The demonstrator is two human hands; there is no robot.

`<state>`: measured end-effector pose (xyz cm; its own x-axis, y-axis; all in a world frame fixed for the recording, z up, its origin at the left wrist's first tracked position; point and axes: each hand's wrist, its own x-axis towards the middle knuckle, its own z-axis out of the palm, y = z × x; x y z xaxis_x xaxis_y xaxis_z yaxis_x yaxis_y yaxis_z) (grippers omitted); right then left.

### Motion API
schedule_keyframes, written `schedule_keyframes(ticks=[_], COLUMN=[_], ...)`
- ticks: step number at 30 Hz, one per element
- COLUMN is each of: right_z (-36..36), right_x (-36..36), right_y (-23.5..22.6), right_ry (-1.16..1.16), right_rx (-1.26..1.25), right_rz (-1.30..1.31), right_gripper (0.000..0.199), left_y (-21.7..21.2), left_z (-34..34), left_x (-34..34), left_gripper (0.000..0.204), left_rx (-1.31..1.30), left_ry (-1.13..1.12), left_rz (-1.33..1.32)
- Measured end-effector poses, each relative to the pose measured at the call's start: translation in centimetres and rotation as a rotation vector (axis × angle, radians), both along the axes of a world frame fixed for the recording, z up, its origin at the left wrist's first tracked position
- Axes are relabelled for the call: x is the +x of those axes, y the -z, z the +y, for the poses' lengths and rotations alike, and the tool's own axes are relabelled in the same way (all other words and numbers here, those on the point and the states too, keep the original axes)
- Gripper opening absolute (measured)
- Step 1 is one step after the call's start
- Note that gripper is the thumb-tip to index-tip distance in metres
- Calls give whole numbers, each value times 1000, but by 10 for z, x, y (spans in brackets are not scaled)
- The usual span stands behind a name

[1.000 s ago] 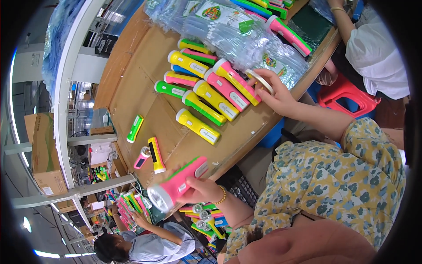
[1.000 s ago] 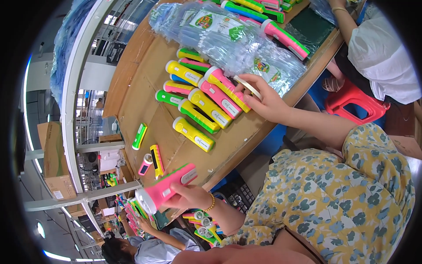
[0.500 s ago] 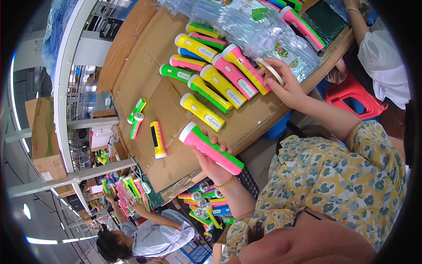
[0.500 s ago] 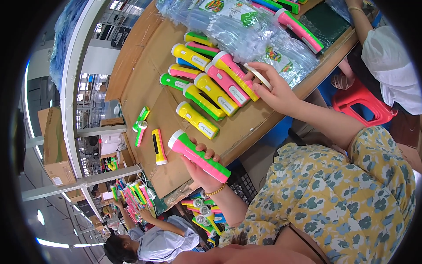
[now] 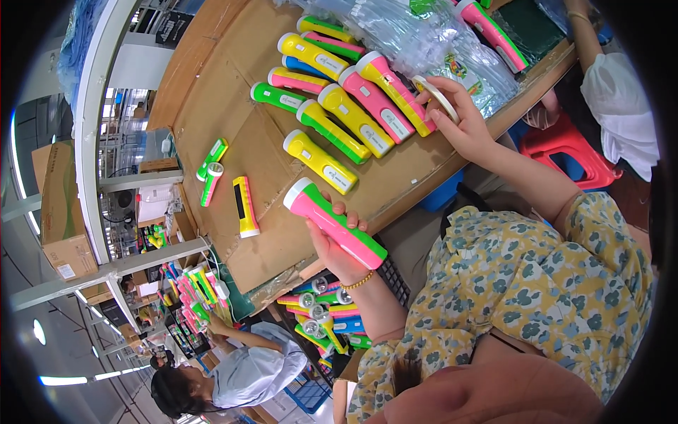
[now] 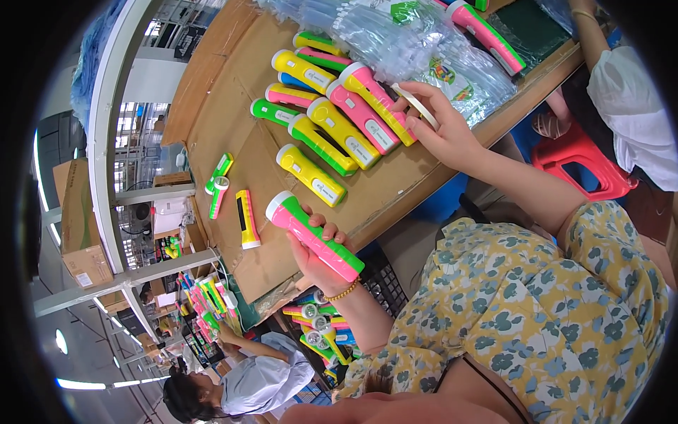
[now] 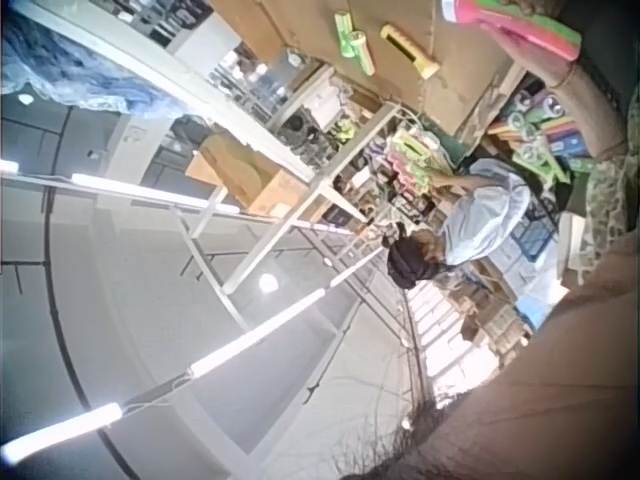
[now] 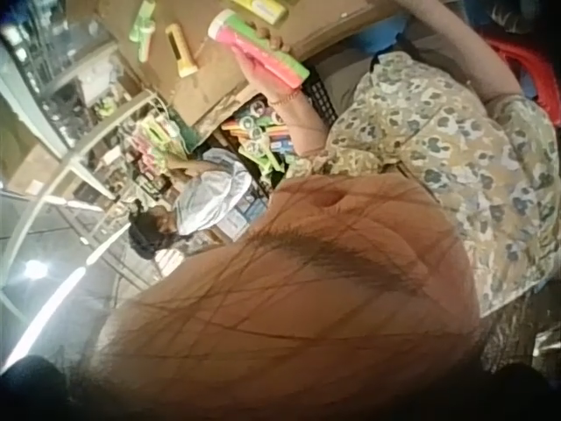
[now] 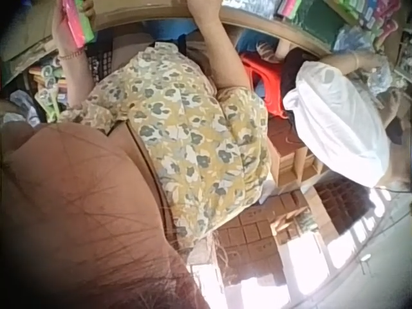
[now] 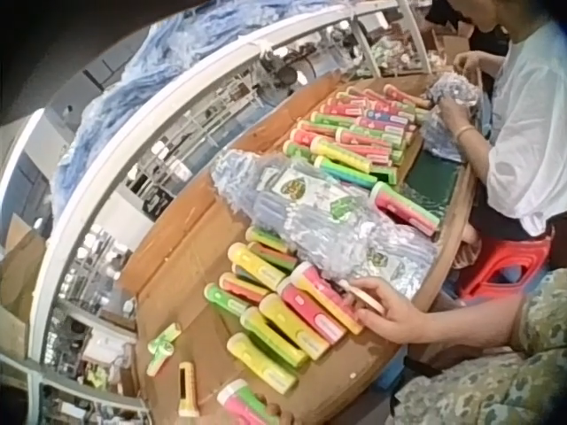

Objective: Inspecting and organizing solar-powered flashlights on a factory workbench.

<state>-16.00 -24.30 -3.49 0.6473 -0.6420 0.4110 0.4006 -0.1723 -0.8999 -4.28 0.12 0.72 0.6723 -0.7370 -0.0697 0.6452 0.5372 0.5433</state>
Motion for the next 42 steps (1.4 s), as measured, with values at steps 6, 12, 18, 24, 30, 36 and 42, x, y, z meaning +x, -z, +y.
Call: schedule_keyframes(ticks=[6, 12, 18, 24, 30, 36, 42], right_z=[-1, -1, 0, -1, -1, 0, -1], right_x=[-1, 1, 2, 2, 1, 1, 0], right_y=[1, 2, 1, 4, 3, 3, 3], right_ry=[-16, -9, -16, 6, 12, 8, -6], right_rx=[-12, -29, -25, -56, -64, -70, -75], right_rz=[20, 11, 0, 13, 32, 40, 33], right_gripper=[46, 44, 44, 44, 44, 44, 45], left_y=[4, 7, 12, 5, 2, 0, -5], left_z=[0, -1, 0, -2, -4, -3, -2], left_x=[4, 6, 5, -3, -8, -12, -20], left_gripper=[51, 52, 54, 56, 57, 59, 58], left_rx=[-113, -110, -113, -124, -139, -131, -144], left_ry=[33, 29, 20, 39, 28, 12, -5], left_rz=[179, 261, 291, 191, 169, 144, 104])
